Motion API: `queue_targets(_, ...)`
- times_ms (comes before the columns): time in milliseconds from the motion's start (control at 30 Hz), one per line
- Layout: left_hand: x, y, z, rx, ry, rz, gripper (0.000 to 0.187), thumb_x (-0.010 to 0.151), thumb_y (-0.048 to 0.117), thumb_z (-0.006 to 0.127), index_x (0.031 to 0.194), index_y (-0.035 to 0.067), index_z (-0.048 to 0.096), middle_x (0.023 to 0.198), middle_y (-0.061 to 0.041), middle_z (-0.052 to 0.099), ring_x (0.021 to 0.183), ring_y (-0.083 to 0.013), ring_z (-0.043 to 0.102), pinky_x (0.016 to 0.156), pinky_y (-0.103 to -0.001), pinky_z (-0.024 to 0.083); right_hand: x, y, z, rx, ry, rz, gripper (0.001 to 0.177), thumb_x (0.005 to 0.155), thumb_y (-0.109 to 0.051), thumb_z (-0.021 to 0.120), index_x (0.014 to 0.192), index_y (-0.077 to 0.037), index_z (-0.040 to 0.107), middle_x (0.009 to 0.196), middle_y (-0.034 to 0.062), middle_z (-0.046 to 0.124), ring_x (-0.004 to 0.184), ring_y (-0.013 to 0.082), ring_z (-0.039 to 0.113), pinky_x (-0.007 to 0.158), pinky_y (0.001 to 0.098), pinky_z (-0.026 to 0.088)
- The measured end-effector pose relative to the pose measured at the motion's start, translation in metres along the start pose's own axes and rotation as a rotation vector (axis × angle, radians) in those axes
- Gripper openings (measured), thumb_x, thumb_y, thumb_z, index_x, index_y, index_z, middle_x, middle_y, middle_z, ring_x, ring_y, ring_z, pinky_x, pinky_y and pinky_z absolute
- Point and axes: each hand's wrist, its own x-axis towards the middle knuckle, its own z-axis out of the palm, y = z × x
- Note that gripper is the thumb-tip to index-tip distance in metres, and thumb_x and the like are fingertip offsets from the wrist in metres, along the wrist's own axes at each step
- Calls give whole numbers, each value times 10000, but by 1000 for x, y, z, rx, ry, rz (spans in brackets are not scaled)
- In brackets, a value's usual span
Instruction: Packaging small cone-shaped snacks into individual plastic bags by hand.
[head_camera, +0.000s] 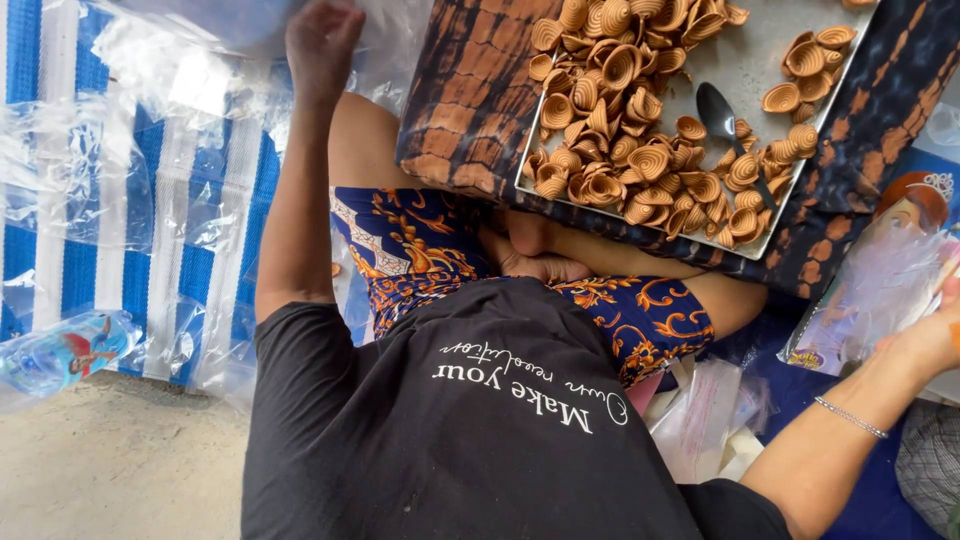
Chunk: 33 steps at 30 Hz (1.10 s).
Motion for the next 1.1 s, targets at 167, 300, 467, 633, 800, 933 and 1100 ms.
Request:
queue_targets(167,0,77,-52,-1099,-46,-112,114,963,240,820,1003,182,731,872,56,691,906,-141,742,925,-372,666,-59,-72,62,13,-152,-417,232,1024,-174,784,1006,56,763,912,205,807,858,292,806,832,441,695)
queue_targets(300,-19,160,-76,-1326,-247,-7,120,1057,39,690,1161,89,660,1095,-60,713,990,-232,723,943,-360,632,-151,-187,116,344,-465,-518,373,1116,195,631,1452,88,510,1422,311,558,1205,400,600,931,489,573)
queue_targets(467,-68,229,-51,-1393,-361,-99,146,932,21,790,1049,99,750,984,0,722,852,-77,643,779,-210,531,-239,-275,141,336,-1002,-435,458,1069,-145,715,1469,-71,504,1685,123,303,1483,285,495,1162,394,512)
queue_targets(633,-96,284,-45,-1442,-543,-18,144,910,68,799,898,142,676,786,17,616,646,-60,535,584,-200,426,-274,-286,159,447,-1187,-435,795,988,-184,801,1605,-89,310,1601,172,401,1270,274,618,1112,369,587)
queue_targets(800,-106,292,-41,-1397,-612,-139,240,865,113,837,793,136,609,701,28,551,601,-68,472,555,-219,387,-278,-270,171,528,-1140,-262,703,1013,-87,805,1556,-67,359,1544,150,447,1141,201,594,937,262,576)
queue_targets(933,-102,296,-46,-1236,-696,-70,248,867,168,849,797,129,614,718,18,612,636,-62,540,584,-198,431,-271,-277,174,334,-1033,-573,446,1111,-336,637,1457,-96,490,1552,128,418,1469,283,464,1179,431,488)
queue_targets(1100,-99,286,-43,-1266,-685,-55,317,906,217,807,739,126,553,634,58,434,560,-55,378,523,-221,293,-267,-265,177,417,-1017,-520,86,1048,-125,705,1050,-43,679,1202,153,645,1202,295,612,1078,419,523)
